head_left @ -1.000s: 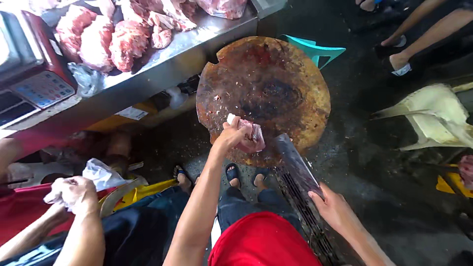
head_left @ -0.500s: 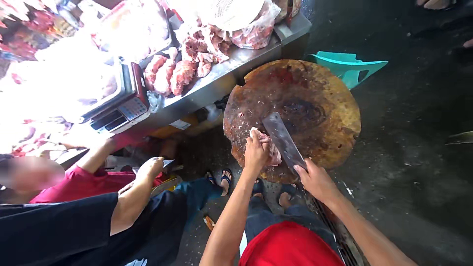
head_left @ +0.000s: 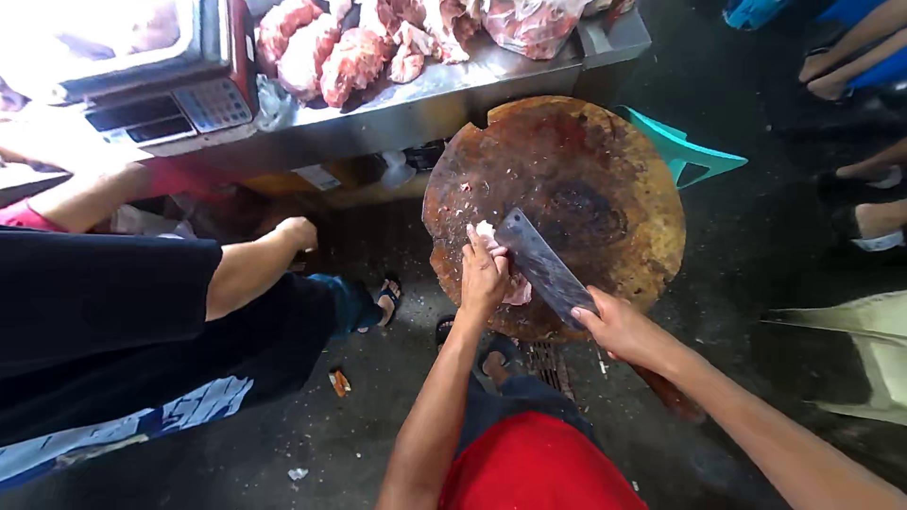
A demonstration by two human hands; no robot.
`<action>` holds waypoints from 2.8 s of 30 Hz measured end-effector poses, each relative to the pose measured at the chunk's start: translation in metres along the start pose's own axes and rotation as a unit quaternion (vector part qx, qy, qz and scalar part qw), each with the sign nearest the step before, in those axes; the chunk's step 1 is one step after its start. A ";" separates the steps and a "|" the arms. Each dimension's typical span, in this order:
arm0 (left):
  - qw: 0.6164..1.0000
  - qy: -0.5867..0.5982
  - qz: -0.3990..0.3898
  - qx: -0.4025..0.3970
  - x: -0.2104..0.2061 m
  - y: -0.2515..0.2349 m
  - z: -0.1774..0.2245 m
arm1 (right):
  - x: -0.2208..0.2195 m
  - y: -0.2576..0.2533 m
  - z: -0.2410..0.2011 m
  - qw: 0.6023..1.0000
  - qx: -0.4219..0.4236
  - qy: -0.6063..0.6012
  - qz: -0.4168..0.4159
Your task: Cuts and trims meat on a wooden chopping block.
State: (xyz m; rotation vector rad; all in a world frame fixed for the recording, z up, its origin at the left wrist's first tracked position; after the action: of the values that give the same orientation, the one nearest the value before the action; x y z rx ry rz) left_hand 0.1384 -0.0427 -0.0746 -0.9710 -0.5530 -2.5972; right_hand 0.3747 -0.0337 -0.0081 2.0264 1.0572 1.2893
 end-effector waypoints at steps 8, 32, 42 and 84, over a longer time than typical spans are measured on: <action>0.989 -0.041 -0.069 0.126 0.008 0.001 -0.004 | -0.021 0.068 0.072 0.993 -0.048 -0.015 0.107; 0.982 0.057 -0.154 0.095 -0.001 0.015 -0.013 | -0.063 0.046 -0.027 0.986 -0.082 -0.065 0.133; 0.975 0.067 -0.189 0.098 0.001 0.002 -0.012 | -0.098 0.065 -0.015 0.972 -0.111 0.087 0.190; 0.970 0.052 -0.235 -0.027 -0.002 -0.008 -0.006 | -0.079 0.057 -0.061 0.976 -0.196 0.028 0.093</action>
State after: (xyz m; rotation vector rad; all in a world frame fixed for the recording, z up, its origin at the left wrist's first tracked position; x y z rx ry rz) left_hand 0.1334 -0.0375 -0.0821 -0.7859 -0.7649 -3.0721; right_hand 0.3192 -0.1301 0.0197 1.8248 0.5836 1.5210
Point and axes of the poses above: each hand's wrist, its own y-axis away from the middle knuckle, its own x-axis out of the back of the hand, z = x × y, the point moved 8 cm from there along -y, towards the middle knuckle, and after that the axes turned 1 degree about y, right-handed, at the moved point
